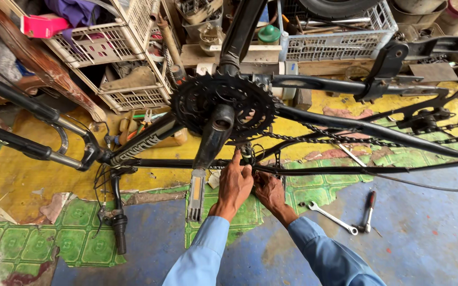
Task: The person works on a bicycle drivetrain in a cluttered workshop. They rotate the crankset, adjust the chain and derailleur, and use a rag to wipe the chainrings and crank arms. The person also uses a small tool to adjust the chainring bolts.
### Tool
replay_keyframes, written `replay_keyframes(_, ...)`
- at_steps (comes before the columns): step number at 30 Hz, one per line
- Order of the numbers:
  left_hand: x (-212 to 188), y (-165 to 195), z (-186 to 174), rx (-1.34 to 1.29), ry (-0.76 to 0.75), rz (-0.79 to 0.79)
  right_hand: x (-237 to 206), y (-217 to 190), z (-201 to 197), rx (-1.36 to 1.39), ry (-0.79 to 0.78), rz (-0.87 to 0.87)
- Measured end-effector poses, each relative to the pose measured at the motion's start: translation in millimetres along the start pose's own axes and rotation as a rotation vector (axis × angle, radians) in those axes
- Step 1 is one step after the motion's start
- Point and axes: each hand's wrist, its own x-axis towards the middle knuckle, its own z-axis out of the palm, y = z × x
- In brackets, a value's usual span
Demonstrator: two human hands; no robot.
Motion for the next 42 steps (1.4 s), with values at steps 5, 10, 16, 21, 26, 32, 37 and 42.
replay_keyframes(5, 1, -5, 3, -0.014, 0.061, 0.083, -10, 1, -7, -0.018, -0.183, -0.031)
replay_keyframes(10, -2, 1, -3, 0.008, -0.027, -0.01, -19, -6, -7, 0.142, -0.071, 0.005)
replay_keyframes(16, -5, 3, -5, 0.001, -0.024, -0.013, -10, -11, 6, 0.434, 0.222, 0.346)
replay_keyframes(21, -5, 3, -6, -0.012, -0.042, -0.049, 6, -10, 9, 0.916, -0.056, 0.609)
replay_keyframes(26, -3, 3, -10, 0.029, -0.053, -0.073, 10, -5, 7, 0.522, -0.097, 0.378)
replay_keyframes(32, 2, -5, -5, -0.005, -0.01, -0.001, -15, -16, 16, 0.097, -0.006, 0.223)
replay_keyframes(37, 1, -4, -5, -0.015, -0.052, -0.056, -23, -27, 27, 0.144, -0.15, 0.104)
replay_keyframes(42, -7, 4, -14, -0.002, -0.074, -0.05, -10, -22, 26, 0.012, -0.071, 0.174)
